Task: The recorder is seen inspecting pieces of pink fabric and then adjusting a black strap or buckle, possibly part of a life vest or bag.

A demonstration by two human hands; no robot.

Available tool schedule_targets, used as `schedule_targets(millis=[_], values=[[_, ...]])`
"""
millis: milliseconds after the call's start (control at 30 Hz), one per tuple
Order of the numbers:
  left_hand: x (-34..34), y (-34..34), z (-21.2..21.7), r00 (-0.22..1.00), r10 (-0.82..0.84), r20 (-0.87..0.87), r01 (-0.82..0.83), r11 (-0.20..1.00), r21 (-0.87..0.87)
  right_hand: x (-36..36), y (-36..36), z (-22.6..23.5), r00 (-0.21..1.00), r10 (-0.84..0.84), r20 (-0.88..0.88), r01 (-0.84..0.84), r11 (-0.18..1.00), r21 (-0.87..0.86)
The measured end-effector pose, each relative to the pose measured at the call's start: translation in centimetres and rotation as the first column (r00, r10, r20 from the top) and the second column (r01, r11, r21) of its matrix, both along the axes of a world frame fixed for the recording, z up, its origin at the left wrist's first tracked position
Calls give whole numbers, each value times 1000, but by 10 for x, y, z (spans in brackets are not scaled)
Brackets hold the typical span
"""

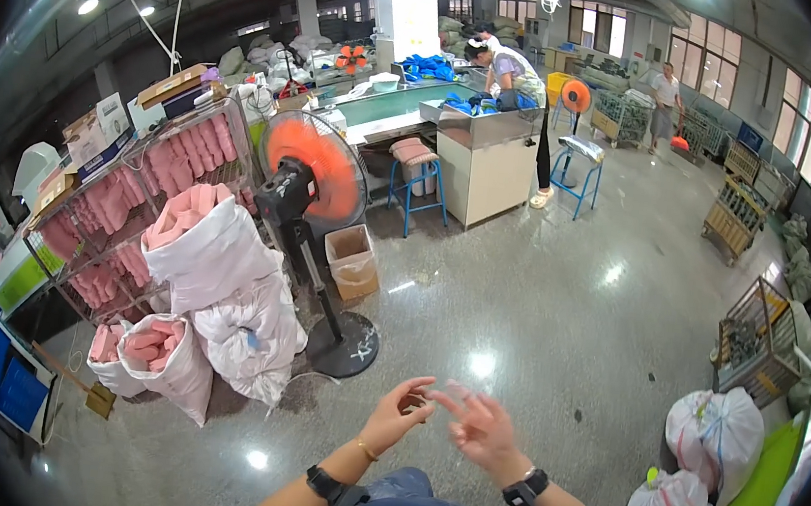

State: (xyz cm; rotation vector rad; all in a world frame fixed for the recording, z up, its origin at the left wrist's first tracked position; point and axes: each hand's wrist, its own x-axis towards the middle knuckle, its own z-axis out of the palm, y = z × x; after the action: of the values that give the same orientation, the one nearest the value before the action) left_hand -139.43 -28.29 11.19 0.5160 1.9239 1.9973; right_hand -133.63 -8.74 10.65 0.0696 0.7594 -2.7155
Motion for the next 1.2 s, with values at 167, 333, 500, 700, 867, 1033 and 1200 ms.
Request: schedule_targets(millis=[167, 333, 500, 700, 867, 1033, 1200], values=[[-141, 41, -23, 995, 100, -26, -97, 990, 100, -161, 19, -17, 955, 255, 152, -160, 874, -459], [-313, 103, -40, 948, 303, 98, -312, 944, 107, -338, 52, -10, 940, 272, 207, -143, 864, -483], [-475, 171, -40, 896, 436, -78, -413, 886, 208, -500, 98, -10, 985, 153, 76, -133, 965, -227], [-646, 215, -74, 777, 548, -311, -594, 802, -71, -674, 150, -34, 960, 237, 148, -212, 964, -162], [-784, 232, -77, 610, 691, -388, -764, 642, -59, -854, 178, -42, 882, 453, 131, -424, 883, -201], [-878, 205, -78, 474, 735, -485, -877, 341, -339, -1015, 162, -49, 671, 715, 195, -695, 699, -170], [-942, 150, -124, 95, 991, -93, -977, 75, -199, -1125, 107, -78, 573, 793, 205, -787, 603, -132]])
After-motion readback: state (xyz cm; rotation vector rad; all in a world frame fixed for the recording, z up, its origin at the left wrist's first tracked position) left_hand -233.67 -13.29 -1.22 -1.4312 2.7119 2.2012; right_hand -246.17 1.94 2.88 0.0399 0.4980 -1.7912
